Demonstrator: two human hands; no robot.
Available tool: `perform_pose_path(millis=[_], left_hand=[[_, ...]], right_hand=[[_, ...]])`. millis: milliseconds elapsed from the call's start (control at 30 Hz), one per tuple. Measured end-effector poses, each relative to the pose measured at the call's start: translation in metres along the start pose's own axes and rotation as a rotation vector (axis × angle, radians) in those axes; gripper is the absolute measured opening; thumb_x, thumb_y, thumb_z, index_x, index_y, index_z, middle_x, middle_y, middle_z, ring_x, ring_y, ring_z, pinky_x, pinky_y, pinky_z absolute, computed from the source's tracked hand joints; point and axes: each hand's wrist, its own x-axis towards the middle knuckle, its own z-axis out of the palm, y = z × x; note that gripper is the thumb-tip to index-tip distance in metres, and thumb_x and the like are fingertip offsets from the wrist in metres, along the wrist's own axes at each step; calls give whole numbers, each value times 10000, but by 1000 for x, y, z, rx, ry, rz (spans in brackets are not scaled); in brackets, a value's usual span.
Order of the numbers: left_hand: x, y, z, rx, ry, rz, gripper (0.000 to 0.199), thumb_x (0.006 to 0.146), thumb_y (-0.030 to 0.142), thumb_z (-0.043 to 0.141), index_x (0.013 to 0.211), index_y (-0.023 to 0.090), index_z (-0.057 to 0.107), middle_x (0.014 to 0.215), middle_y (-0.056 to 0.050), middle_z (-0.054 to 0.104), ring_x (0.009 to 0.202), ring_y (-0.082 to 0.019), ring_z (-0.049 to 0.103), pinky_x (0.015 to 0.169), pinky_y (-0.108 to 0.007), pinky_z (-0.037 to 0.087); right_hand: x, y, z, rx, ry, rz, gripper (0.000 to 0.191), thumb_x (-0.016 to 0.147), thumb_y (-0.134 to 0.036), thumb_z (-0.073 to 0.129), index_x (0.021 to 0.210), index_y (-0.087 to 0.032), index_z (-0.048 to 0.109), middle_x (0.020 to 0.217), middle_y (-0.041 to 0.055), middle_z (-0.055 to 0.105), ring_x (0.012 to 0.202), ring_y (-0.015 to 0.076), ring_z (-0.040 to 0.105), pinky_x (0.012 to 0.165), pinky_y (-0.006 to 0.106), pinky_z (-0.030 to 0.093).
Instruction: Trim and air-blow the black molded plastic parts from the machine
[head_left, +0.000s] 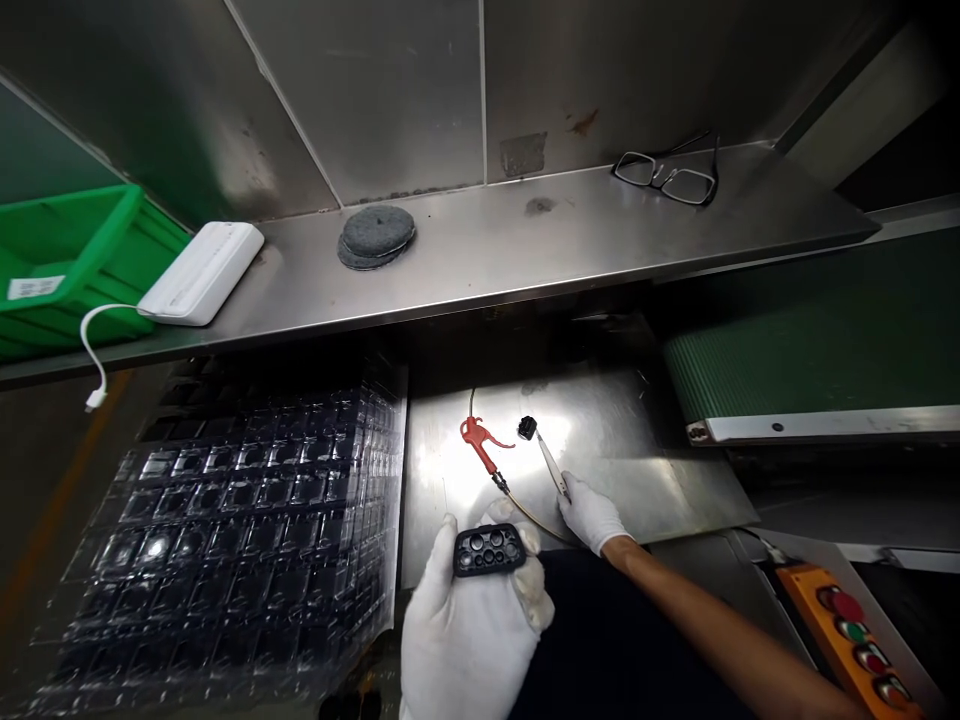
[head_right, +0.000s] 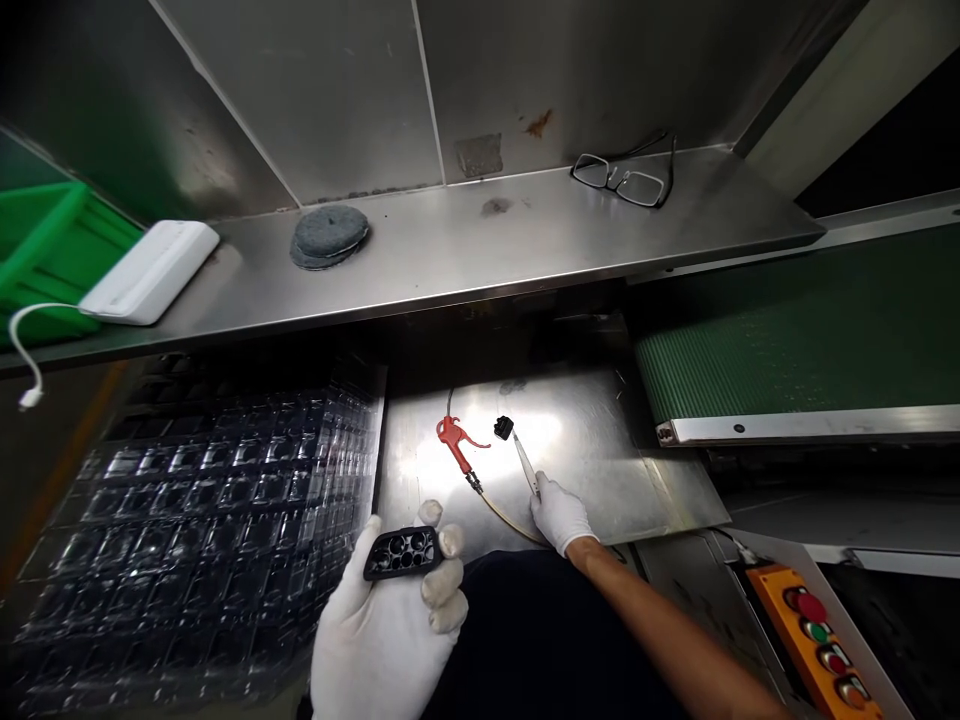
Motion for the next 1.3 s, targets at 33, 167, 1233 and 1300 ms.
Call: perform_pose_path(millis=[33,167,1233,1300], left_hand=[[1,0,0,4,12,4,315,949,376,670,1076,94,730,941,-99,651,673,-121,549,628,-251,514],[5,-2,1,48,65,41,317,982,393,606,1100,120,716,963,-99,635,671,-121,514,616,-253,499],[-14,-26,-5,1145,93,359,600,781,286,871,1335,232,647,1003,-78,728,804,-191,669,854,-350,560],[-15,-27,-5,1194,124,376,523,805,204,826,1308,212,683,995,-87,736,768,-181,663,787,-325,572]], right_hand=[[0,0,0,-4,-3,1,436,1052,-340,496,1475,-235,489,1179,88,714,970,279,715,802,347,483],[3,2,0,-18,-15,-7,462,1052,-350,495,1499,-232,476,1179,93,713,998,290,708,824,355,488],[-12,35,4,122,12,-61,547,1035,-305,532,1558,-197,408,1329,123,625,1096,257,660,884,320,431],[-11,36,5,125,7,-63,547,1034,-304,541,1555,-197,414,1340,122,623,1116,259,658,898,318,438]])
